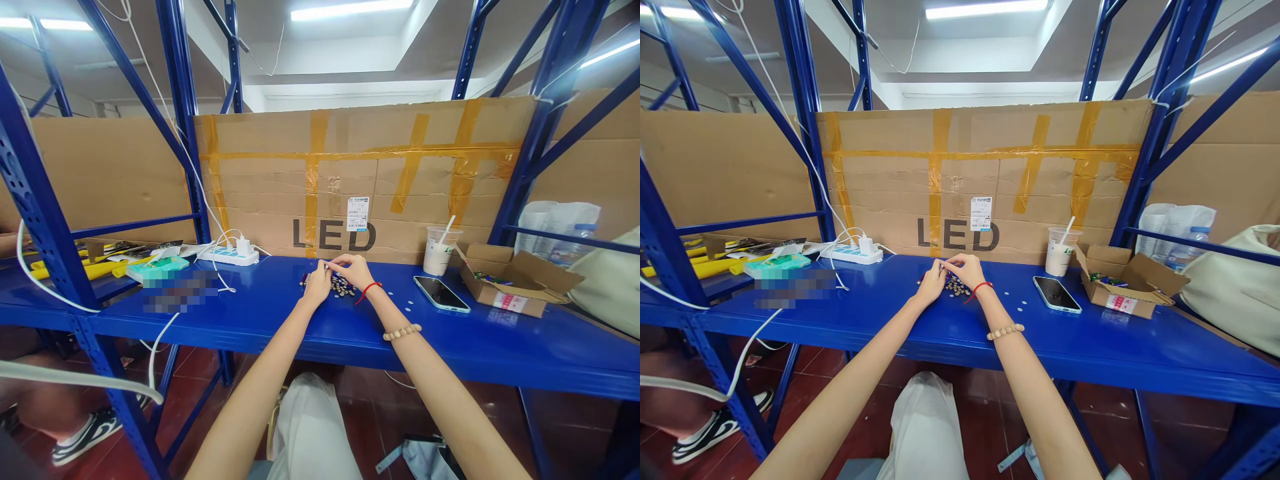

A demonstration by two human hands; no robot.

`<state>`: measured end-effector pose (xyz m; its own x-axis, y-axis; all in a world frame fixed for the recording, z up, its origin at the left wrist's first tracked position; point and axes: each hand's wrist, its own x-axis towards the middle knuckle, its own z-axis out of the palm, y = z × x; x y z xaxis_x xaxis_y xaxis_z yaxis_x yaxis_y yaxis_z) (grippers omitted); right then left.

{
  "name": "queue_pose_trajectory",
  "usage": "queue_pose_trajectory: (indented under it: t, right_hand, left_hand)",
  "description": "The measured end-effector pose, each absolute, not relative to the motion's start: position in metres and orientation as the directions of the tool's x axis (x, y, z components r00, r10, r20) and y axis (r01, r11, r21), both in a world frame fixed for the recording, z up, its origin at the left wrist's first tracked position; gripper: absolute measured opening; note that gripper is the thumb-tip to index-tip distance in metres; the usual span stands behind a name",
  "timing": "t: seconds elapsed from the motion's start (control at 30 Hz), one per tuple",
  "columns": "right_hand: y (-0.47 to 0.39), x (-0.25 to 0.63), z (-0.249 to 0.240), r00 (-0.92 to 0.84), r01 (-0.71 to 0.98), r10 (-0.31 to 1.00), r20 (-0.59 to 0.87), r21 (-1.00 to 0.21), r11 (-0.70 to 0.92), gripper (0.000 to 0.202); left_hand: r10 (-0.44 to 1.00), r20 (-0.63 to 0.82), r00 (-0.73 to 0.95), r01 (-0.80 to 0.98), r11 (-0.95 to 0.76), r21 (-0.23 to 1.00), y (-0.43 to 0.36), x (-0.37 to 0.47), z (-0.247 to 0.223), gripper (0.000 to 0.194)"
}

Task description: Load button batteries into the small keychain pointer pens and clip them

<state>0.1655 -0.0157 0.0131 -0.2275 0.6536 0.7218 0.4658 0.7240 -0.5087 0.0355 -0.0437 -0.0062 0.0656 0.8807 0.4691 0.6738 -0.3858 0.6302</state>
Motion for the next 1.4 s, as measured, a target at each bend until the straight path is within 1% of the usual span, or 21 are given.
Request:
queue_pose_trajectory:
  t: [0.17,0.37,0.47,0.5,0.57,0.63,0.7,0.73,0.77,0.83,0.87,0.9,0.97,1.03,1.13,1.27,1.4]
  right_hand:
    - [-0.013,0.167,0.011,-0.25,0.512,0.658,0.711,-0.48,0.712,0.019]
    - [-0.011,0.168,0.008,-0.325,0.551,0.668,0.669,-0.44,0.709,0.022]
    - [-0.009,0.168,0.007,-0.329,0.543,0.674,0.661,-0.452,0.708,0.022]
    - [-0.009,0.168,0.008,-0.313,0.538,0.686,0.657,-0.472,0.698,0.023]
    - [-0.008,0.171,0.011,-0.236,0.518,0.728,0.644,-0.55,0.655,0.028]
    - [-0.008,0.177,0.014,-0.093,0.501,0.78,0.619,-0.648,0.574,0.035]
    - [-0.007,0.185,0.016,0.077,0.549,0.815,0.575,-0.707,0.447,0.036]
    - [-0.006,0.19,0.015,0.146,0.612,0.821,0.551,-0.703,0.363,0.032]
    - [-0.004,0.195,0.013,0.192,0.692,0.824,0.532,-0.669,0.271,0.024]
    - [0.002,0.203,0.007,0.203,0.823,0.846,0.493,-0.553,0.126,0.008]
    - [0.005,0.206,0.002,0.184,0.867,0.857,0.481,-0.49,0.089,0.007]
    - [0.009,0.208,-0.002,0.166,0.899,0.866,0.471,-0.433,0.063,0.007]
    - [0.017,0.212,-0.01,0.146,0.938,0.877,0.458,-0.347,0.025,0.015]
    - [0.024,0.215,-0.016,0.14,0.954,0.884,0.446,-0.3,0.0,0.024]
    - [0.03,0.216,-0.018,0.135,0.955,0.904,0.405,-0.295,-0.011,0.029]
    - [0.032,0.214,-0.015,0.17,0.93,0.934,0.315,-0.366,-0.045,0.027]
    - [0.032,0.212,-0.014,0.126,0.909,0.933,0.337,-0.415,0.028,0.023]
  left_hand:
    - [0.873,0.481,0.084,0.705,-0.393,0.59,-0.046,0.035,-0.005,0.019]
    - [0.894,0.437,0.096,0.761,-0.349,0.547,-0.047,0.034,-0.006,0.02]
    - [0.89,0.444,0.105,0.768,-0.357,0.533,-0.047,0.035,-0.005,0.019]
    - [0.884,0.456,0.105,0.768,-0.364,0.528,-0.047,0.035,-0.005,0.018]
    - [0.872,0.482,0.085,0.766,-0.367,0.528,-0.047,0.035,-0.004,0.017]
    - [0.869,0.494,0.033,0.765,-0.34,0.547,-0.046,0.036,-0.003,0.017]
    - [0.872,0.489,-0.022,0.762,-0.302,0.573,-0.045,0.036,-0.003,0.018]
    - [0.873,0.485,-0.042,0.761,-0.287,0.582,-0.045,0.036,-0.002,0.019]
    - [0.874,0.483,-0.055,0.761,-0.276,0.587,-0.046,0.036,-0.002,0.02]
    - [0.876,0.478,-0.065,0.763,-0.265,0.589,-0.046,0.036,-0.002,0.02]
    - [0.877,0.475,-0.068,0.764,-0.26,0.591,-0.046,0.036,-0.002,0.02]
    - [0.879,0.471,-0.071,0.763,-0.256,0.593,-0.047,0.036,-0.001,0.02]
    - [0.882,0.465,-0.077,0.76,-0.249,0.6,-0.047,0.036,-0.001,0.021]
    - [0.881,0.465,-0.085,0.756,-0.247,0.606,-0.048,0.036,-0.001,0.021]
    - [0.879,0.468,-0.086,0.74,-0.258,0.621,-0.048,0.036,-0.001,0.022]
    - [0.881,0.466,-0.084,0.726,-0.266,0.634,-0.049,0.036,-0.001,0.023]
    - [0.88,0.467,-0.088,0.723,-0.266,0.638,-0.049,0.037,-0.002,0.023]
